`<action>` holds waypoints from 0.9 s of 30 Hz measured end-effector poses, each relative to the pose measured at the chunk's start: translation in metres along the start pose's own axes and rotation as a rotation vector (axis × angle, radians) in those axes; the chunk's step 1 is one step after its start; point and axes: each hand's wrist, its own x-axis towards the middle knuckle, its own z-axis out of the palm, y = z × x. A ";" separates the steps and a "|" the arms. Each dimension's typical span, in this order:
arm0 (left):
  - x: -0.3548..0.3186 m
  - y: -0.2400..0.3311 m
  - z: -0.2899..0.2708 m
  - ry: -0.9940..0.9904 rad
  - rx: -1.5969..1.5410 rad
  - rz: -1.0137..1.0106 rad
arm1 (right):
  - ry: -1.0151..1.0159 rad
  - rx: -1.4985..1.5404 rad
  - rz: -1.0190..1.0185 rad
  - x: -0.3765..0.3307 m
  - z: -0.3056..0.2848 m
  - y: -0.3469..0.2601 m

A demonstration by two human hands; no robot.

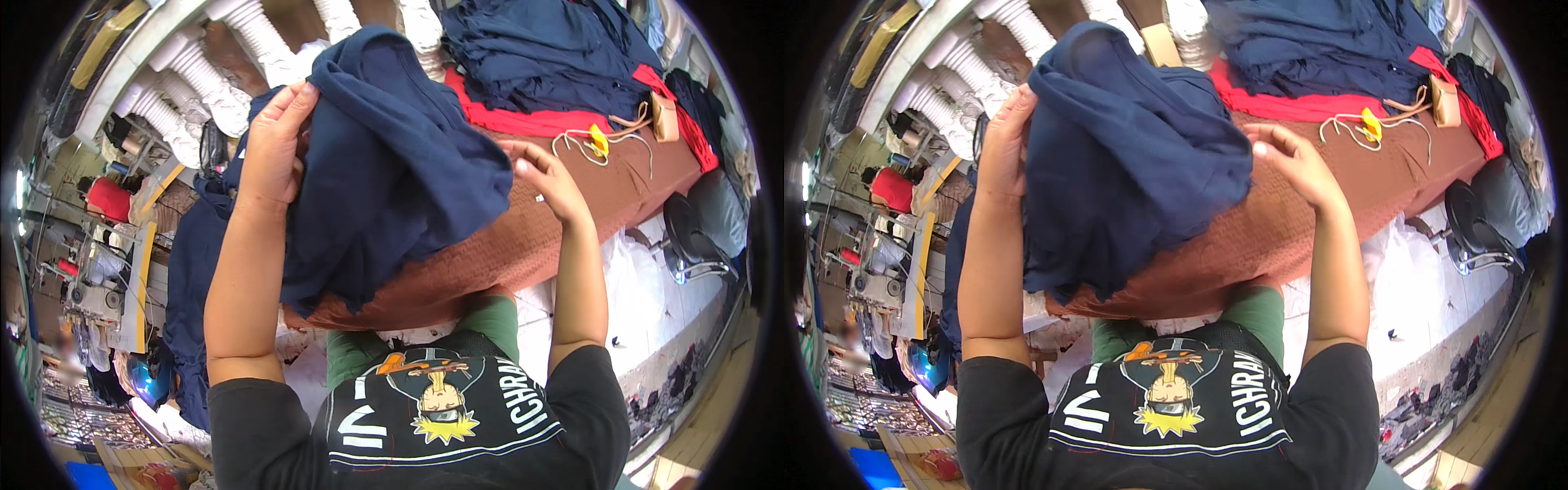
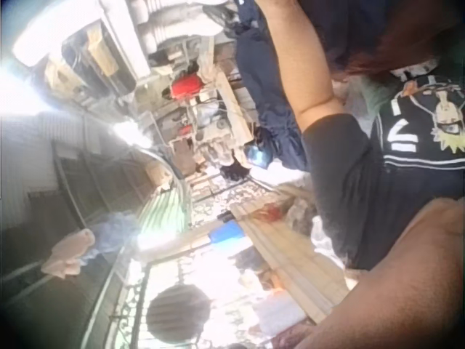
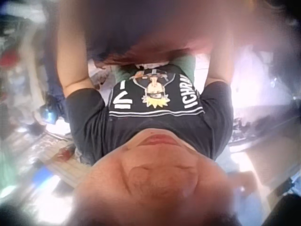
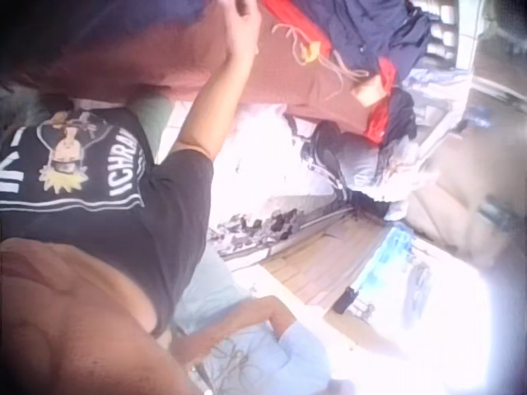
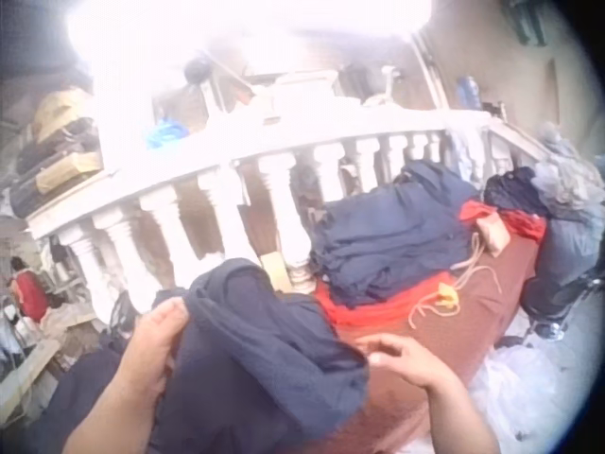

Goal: The person uses snips to cut excess threads from the seams and labels of navy blue shirts on a work table. They pick up individual shirts from a pile, inspect the edges, trim the threads, and set the shirts back down.

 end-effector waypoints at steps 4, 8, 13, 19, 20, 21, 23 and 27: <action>-0.005 -0.002 -0.016 0.040 0.019 0.004 | -0.284 -0.024 -0.040 -0.008 0.035 -0.019; -0.017 0.027 -0.023 -0.184 -0.218 -0.123 | -0.188 -0.686 0.036 -0.008 0.083 -0.040; -0.021 0.053 -0.053 -0.326 -0.274 -0.113 | 0.041 -0.141 -0.013 0.009 0.077 -0.050; -0.037 0.066 -0.065 -0.121 -0.182 -0.089 | 0.125 0.027 -0.114 0.015 0.083 -0.105; -0.038 0.063 -0.071 -0.133 -0.201 -0.087 | 0.127 0.025 -0.127 0.015 0.087 -0.114; -0.039 0.063 -0.076 -0.146 -0.220 -0.085 | 0.123 0.013 -0.145 0.017 0.089 -0.117; -0.041 0.061 -0.079 -0.149 -0.266 -0.086 | 0.121 -0.015 -0.174 0.018 0.089 -0.120; -0.039 0.056 -0.101 -0.235 -0.357 -0.090 | 0.125 -0.035 -0.167 0.020 0.096 -0.127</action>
